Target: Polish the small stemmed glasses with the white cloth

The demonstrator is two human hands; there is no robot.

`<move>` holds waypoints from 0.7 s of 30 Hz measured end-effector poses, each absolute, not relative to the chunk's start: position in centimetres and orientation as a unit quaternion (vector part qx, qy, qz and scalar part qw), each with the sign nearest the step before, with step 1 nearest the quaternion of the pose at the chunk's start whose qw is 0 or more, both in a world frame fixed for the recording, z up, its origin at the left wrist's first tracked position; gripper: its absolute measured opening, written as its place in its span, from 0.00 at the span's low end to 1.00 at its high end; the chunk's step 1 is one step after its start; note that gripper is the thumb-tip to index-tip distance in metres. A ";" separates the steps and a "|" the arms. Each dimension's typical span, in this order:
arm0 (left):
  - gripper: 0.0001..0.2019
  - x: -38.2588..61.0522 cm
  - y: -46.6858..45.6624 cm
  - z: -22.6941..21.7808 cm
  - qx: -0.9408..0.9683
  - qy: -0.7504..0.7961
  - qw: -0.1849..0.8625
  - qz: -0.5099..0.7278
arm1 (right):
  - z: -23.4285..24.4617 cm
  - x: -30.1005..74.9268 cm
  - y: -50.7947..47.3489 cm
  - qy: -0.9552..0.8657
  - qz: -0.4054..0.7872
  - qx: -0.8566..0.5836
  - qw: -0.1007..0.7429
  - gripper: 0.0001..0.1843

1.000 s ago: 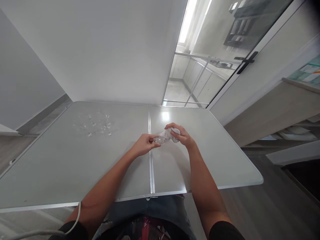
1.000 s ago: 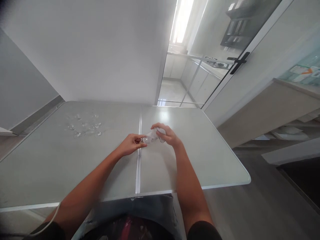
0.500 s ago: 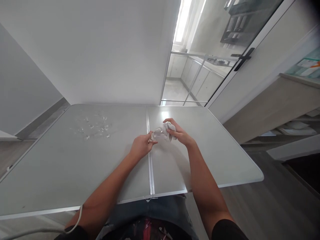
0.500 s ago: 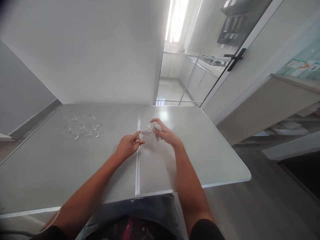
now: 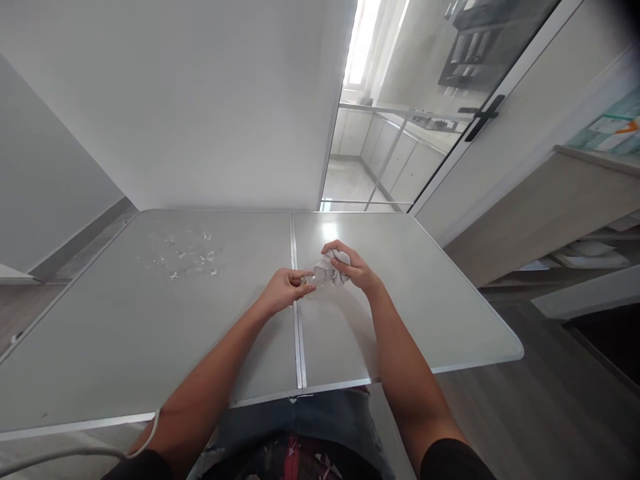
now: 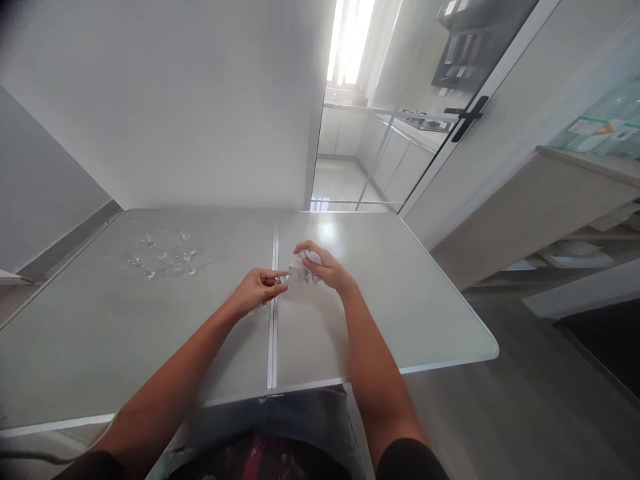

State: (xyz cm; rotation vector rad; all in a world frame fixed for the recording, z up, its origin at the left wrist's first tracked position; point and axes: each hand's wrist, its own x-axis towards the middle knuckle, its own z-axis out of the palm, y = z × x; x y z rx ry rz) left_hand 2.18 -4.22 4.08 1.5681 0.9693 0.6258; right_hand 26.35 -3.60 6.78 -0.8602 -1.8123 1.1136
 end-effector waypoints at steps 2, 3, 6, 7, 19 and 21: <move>0.32 1.8 -4.1 4.5 0.600 0.390 0.663 0.221 | 6.5 26.3 -3.4 -0.743 0.406 -0.350 0.401 0.17; 0.31 1.6 -4.0 4.6 0.575 0.383 0.694 0.203 | 6.4 26.3 -3.4 -0.749 0.401 -0.352 0.392 0.17; 0.27 1.5 -3.9 4.8 0.555 0.373 0.714 0.207 | 6.4 25.8 -3.5 -0.732 0.444 -0.343 0.387 0.20; 0.26 1.6 -3.9 4.7 0.566 0.372 0.701 0.222 | 6.5 25.6 -3.6 -0.712 0.468 -0.338 0.398 0.21; 0.23 3.2 -4.8 3.2 0.782 0.446 0.288 0.327 | 6.4 25.5 -3.5 -0.611 0.517 -0.348 0.487 0.21; 0.25 3.1 -4.6 2.9 0.766 0.449 0.295 0.353 | 5.9 25.9 -2.9 -0.573 0.488 -0.363 0.550 0.23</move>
